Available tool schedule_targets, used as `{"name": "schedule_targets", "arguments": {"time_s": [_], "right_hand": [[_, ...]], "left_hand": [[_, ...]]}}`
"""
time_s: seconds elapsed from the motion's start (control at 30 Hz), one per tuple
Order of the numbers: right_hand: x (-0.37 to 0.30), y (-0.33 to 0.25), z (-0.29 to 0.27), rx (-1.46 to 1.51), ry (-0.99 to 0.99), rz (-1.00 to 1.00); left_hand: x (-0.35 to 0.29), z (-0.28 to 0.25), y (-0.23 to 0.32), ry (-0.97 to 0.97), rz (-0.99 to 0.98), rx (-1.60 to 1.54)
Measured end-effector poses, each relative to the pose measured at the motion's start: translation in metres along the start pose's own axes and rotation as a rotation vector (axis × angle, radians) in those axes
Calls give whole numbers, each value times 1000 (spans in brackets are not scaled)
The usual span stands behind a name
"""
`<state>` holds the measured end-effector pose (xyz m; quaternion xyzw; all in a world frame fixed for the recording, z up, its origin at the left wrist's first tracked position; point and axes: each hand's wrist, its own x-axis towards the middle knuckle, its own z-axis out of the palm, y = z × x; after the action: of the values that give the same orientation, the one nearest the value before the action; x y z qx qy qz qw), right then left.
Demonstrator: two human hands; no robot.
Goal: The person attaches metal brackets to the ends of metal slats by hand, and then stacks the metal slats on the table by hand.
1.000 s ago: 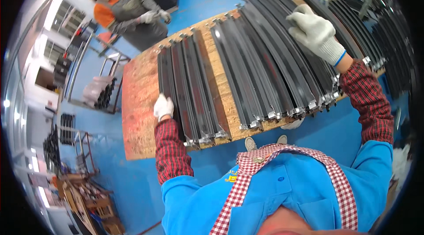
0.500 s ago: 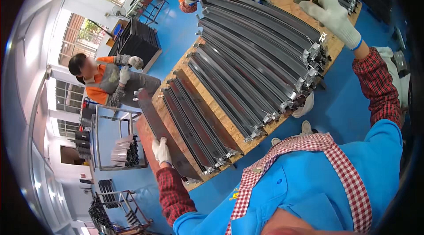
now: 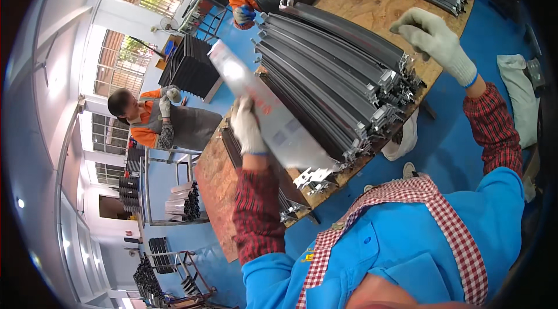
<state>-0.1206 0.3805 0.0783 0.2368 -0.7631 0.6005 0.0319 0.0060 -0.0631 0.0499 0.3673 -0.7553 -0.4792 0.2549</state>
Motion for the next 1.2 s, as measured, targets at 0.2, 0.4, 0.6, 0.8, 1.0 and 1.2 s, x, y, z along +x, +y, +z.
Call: {"name": "schedule_targets", "arguments": {"time_s": [0.2,0.4,0.6,0.8,1.0,1.2], "right_hand": [[-18,23,-57,30,54,121],[-25,38,-82,67,61,236],[-11,44,-46,161,-60,260],[-2,7,17,160,-236,205],[-23,-17,33,115,-230,7],[-57,-35,38,134,-119,-121]], "left_hand": [[-6,105,55,-33,-8,-194],[-9,130,63,-227,109,-113],[-17,134,78,-221,144,-144],[4,128,91,-293,113,-139],[-13,143,76,-196,187,0],[-48,50,43,-451,-58,-318]]}}
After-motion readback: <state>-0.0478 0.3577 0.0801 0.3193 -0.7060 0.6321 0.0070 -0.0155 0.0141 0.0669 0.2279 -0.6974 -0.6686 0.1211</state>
